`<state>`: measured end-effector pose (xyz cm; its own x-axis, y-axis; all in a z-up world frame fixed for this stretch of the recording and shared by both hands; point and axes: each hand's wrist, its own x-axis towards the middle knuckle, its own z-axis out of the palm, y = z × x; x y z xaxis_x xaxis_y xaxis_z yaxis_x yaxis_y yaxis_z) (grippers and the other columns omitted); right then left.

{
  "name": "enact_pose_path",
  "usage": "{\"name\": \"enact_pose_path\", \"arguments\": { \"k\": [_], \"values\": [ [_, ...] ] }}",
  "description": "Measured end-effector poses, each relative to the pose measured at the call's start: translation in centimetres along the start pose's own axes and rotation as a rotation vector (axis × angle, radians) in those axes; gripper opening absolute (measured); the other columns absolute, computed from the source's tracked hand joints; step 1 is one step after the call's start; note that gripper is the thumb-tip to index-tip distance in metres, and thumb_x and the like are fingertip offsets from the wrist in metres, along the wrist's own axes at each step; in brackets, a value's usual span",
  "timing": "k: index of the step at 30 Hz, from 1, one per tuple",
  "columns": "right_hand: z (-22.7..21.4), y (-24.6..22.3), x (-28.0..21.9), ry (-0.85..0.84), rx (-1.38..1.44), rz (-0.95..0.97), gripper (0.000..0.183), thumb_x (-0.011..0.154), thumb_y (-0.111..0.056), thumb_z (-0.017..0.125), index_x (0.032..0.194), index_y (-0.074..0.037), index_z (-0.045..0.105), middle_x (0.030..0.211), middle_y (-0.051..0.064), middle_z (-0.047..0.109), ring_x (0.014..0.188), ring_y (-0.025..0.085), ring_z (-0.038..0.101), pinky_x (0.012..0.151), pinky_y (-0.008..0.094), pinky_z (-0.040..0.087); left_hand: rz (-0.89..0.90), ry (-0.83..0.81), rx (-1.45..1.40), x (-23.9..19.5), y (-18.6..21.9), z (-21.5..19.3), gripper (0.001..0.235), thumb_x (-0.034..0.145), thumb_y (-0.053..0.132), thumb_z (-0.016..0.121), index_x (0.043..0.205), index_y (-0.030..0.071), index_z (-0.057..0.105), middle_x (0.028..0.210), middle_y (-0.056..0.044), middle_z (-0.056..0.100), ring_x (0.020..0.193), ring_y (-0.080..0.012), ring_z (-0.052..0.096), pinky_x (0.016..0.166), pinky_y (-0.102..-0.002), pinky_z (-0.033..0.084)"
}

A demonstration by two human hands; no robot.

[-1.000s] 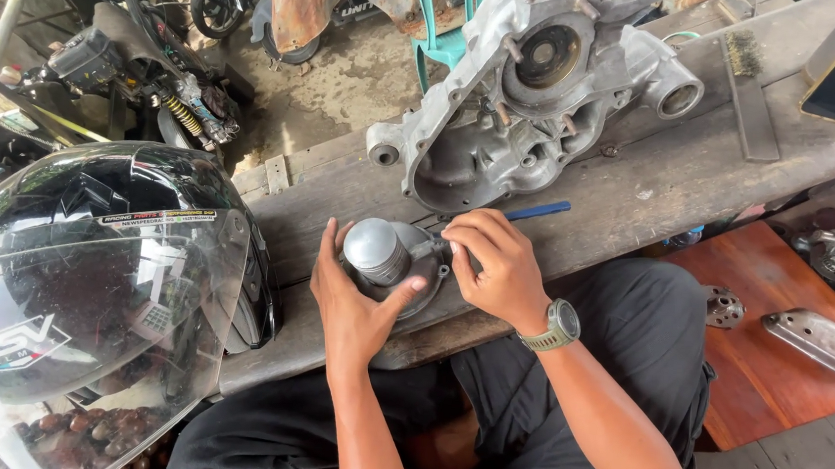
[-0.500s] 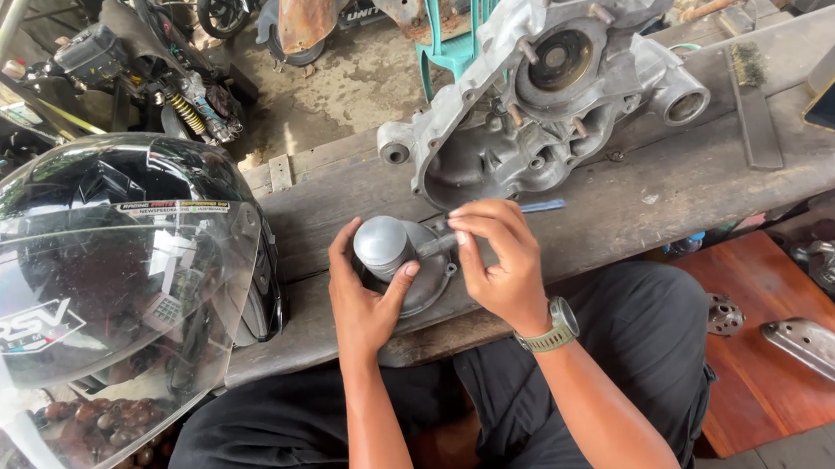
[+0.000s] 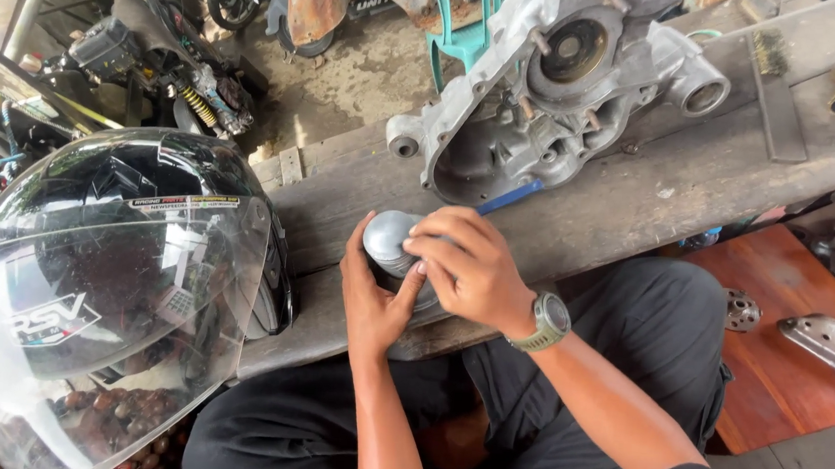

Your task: Using a scribe tool to clean or adjust the ring grooves on a motorcycle piston

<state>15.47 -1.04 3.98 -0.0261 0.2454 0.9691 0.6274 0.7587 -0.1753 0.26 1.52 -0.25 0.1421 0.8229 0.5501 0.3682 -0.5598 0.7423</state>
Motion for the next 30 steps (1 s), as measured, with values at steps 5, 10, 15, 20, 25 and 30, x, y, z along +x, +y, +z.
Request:
{"name": "enact_pose_path", "arguments": {
  "k": [5, 10, 15, 20, 25, 30],
  "values": [
    [-0.1, 1.0, -0.4, -0.015, 0.006, 0.037, 0.019, 0.098, -0.001, 0.058, 0.105, -0.007, 0.075, 0.102, 0.008, 0.070, 0.092, 0.030, 0.070, 0.084, 0.044, 0.061, -0.004, -0.006, -0.016, 0.0, 0.0, -0.3, 0.083, 0.080, 0.036, 0.084, 0.149, 0.010, 0.046, 0.135, -0.020, 0.060, 0.120, -0.0456, 0.058, 0.105, -0.054, 0.044],
    [-0.6, 1.1, -0.7, -0.066, 0.033, 0.009, 0.018, 0.099, -0.001, 0.061, 0.106, -0.007, 0.075, 0.102, 0.009, 0.070, 0.093, 0.032, 0.071, 0.084, 0.043, 0.062, 0.007, -0.003, -0.019, 0.0, 0.3, -0.1, 0.081, 0.082, 0.033, 0.084, 0.150, 0.010, 0.046, 0.133, -0.021, 0.061, 0.120, -0.0459, 0.058, 0.105, -0.054, 0.044],
    [-0.8, 0.0, -0.7, -0.099, 0.008, -0.005, 0.018, 0.098, 0.004, 0.062, 0.105, -0.008, 0.074, 0.102, 0.008, 0.070, 0.094, 0.029, 0.071, 0.081, 0.039, 0.063, 0.019, 0.003, -0.005, -0.1, 0.2, -0.1, 0.080, 0.083, 0.032, 0.083, 0.151, 0.011, 0.046, 0.132, -0.021, 0.062, 0.122, -0.0441, 0.057, 0.107, -0.052, 0.044],
    [-0.8, 0.6, -0.7, -0.079, -0.021, 0.032, 0.015, 0.100, -0.003, 0.060, 0.105, -0.008, 0.073, 0.102, 0.006, 0.069, 0.094, 0.027, 0.071, 0.079, 0.038, 0.063, -0.003, -0.008, -0.049, 0.0, 0.3, -0.3, 0.083, 0.083, 0.033, 0.084, 0.152, 0.010, 0.045, 0.130, -0.023, 0.063, 0.124, -0.0462, 0.056, 0.108, -0.055, 0.042],
    [-0.9, 1.7, -1.2, -0.106, -0.005, 0.045, 0.013, 0.099, -0.003, 0.064, 0.105, -0.010, 0.074, 0.100, 0.006, 0.070, 0.094, 0.030, 0.070, 0.079, 0.040, 0.062, 0.015, -0.012, -0.044, -0.1, 0.2, -0.2, 0.083, 0.083, 0.034, 0.084, 0.152, 0.010, 0.045, 0.129, -0.024, 0.063, 0.123, -0.0471, 0.056, 0.108, -0.056, 0.042],
    [-2.4, 1.3, 2.3, -0.358, -0.063, 0.107, 0.015, 0.101, 0.001, 0.057, 0.104, -0.007, 0.070, 0.093, 0.006, 0.067, 0.081, 0.028, 0.068, 0.059, 0.038, 0.061, 0.008, -0.011, -0.012, 0.1, 0.3, -0.2, 0.083, 0.083, 0.033, 0.084, 0.152, 0.008, 0.045, 0.128, -0.026, 0.063, 0.123, -0.0481, 0.056, 0.107, -0.057, 0.042]
  ]
}}
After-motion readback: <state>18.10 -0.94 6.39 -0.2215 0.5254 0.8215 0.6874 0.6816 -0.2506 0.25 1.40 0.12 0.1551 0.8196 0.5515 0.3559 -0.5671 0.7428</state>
